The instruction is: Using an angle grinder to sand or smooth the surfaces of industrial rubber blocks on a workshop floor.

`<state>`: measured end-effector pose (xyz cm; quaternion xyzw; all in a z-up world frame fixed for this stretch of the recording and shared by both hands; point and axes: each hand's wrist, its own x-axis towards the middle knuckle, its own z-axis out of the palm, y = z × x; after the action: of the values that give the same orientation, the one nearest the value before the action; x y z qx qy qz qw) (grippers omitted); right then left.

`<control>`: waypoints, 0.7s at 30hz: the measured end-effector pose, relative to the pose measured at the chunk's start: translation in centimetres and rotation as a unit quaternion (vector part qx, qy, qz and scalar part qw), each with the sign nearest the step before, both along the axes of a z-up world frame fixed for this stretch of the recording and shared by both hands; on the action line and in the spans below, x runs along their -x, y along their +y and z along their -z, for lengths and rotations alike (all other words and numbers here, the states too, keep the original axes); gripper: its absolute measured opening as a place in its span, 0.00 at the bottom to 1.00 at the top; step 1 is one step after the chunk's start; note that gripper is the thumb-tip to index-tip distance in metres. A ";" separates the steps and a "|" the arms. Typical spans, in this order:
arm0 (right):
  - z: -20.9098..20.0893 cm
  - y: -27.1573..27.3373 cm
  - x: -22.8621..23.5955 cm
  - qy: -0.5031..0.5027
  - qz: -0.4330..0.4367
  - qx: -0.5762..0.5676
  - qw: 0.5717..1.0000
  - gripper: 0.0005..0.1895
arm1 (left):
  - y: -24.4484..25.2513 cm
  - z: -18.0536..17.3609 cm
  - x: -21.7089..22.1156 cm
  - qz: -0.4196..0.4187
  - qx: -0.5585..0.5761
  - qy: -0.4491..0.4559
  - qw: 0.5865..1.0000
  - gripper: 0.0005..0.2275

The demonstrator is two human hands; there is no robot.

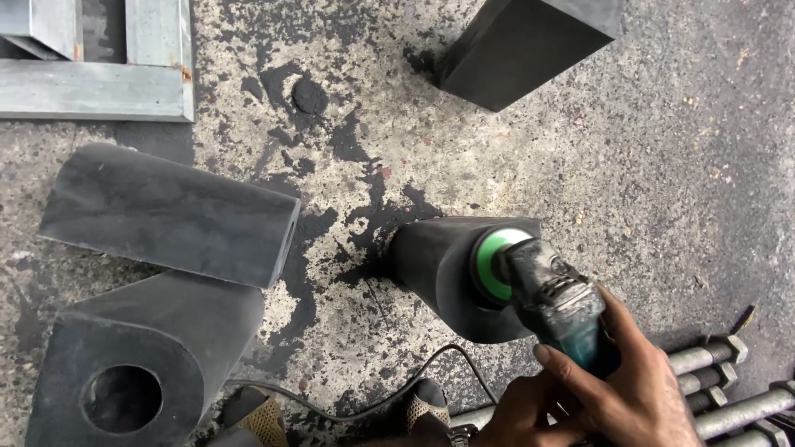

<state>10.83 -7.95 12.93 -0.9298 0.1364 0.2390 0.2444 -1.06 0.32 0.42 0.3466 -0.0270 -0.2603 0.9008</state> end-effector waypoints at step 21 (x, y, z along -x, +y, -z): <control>-1.5 3.2 -1.7 0.110 -0.024 0.154 0.982 0.58 | -1.2 0.1 0.0 -0.055 0.002 0.012 0.998 0.26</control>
<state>12.51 -4.76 14.44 -0.9273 0.1756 0.3215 0.0762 -1.02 -0.88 0.27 0.3426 0.0026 -0.2144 0.9147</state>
